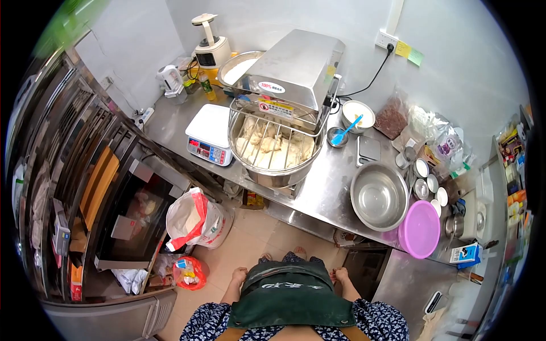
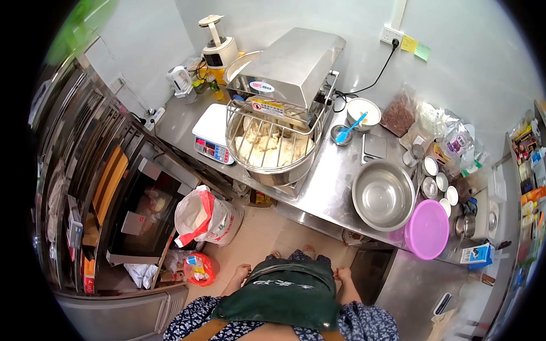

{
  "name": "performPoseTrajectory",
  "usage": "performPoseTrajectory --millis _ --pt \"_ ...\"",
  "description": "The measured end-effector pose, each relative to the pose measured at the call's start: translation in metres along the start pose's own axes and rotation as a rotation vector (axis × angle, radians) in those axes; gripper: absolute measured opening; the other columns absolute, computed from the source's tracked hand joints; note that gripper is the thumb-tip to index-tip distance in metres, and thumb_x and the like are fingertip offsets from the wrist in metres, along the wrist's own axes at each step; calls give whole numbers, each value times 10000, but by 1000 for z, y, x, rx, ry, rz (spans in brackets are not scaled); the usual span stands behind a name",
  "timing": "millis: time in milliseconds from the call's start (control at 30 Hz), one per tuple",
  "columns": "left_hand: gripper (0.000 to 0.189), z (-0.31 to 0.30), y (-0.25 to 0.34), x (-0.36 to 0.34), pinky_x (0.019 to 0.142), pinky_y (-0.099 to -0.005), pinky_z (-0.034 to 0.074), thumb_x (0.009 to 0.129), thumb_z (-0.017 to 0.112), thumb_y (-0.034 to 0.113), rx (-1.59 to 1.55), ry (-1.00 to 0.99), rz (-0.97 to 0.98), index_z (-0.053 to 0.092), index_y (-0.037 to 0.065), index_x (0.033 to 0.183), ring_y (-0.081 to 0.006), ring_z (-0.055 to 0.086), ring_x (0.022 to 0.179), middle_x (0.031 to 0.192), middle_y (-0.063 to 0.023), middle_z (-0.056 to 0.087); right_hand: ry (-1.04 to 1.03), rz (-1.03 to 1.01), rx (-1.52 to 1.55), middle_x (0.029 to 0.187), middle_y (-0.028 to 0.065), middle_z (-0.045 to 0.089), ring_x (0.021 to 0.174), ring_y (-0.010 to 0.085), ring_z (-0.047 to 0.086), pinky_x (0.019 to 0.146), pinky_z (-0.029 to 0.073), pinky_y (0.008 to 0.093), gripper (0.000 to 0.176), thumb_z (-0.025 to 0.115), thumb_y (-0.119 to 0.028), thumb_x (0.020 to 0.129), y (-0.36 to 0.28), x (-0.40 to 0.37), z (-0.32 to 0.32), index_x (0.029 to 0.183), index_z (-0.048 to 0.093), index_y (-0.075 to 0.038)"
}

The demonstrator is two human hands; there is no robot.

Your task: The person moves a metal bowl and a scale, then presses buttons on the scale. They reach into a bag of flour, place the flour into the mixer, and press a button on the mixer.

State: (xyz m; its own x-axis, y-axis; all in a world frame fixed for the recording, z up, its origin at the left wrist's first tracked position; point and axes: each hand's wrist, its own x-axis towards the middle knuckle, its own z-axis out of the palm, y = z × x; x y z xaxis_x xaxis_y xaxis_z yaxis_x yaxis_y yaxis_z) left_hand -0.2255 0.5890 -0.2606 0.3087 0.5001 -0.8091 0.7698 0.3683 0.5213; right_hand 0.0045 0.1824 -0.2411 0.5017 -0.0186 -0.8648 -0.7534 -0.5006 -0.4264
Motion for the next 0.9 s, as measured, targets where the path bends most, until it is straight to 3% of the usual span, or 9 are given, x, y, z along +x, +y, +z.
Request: performPoseTrajectory --millis 200,900 --pt "247 0 17 -10 393 -260 365 749 526 62 -45 -65 -20 566 -7 983 -129 481 480 655 -71 555 31 -15 6 714 114 608 575 227 595 523 510 343 238 419 -134 862 2 -3 1 831 581 37" --pt "244 2 30 -4 400 -269 376 755 525 57 -36 -79 4 562 -21 984 -146 477 473 681 -79 562 39 9 48 722 120 615 567 231 596 502 499 350 199 430 -126 846 -1 -9 4 820 563 20"
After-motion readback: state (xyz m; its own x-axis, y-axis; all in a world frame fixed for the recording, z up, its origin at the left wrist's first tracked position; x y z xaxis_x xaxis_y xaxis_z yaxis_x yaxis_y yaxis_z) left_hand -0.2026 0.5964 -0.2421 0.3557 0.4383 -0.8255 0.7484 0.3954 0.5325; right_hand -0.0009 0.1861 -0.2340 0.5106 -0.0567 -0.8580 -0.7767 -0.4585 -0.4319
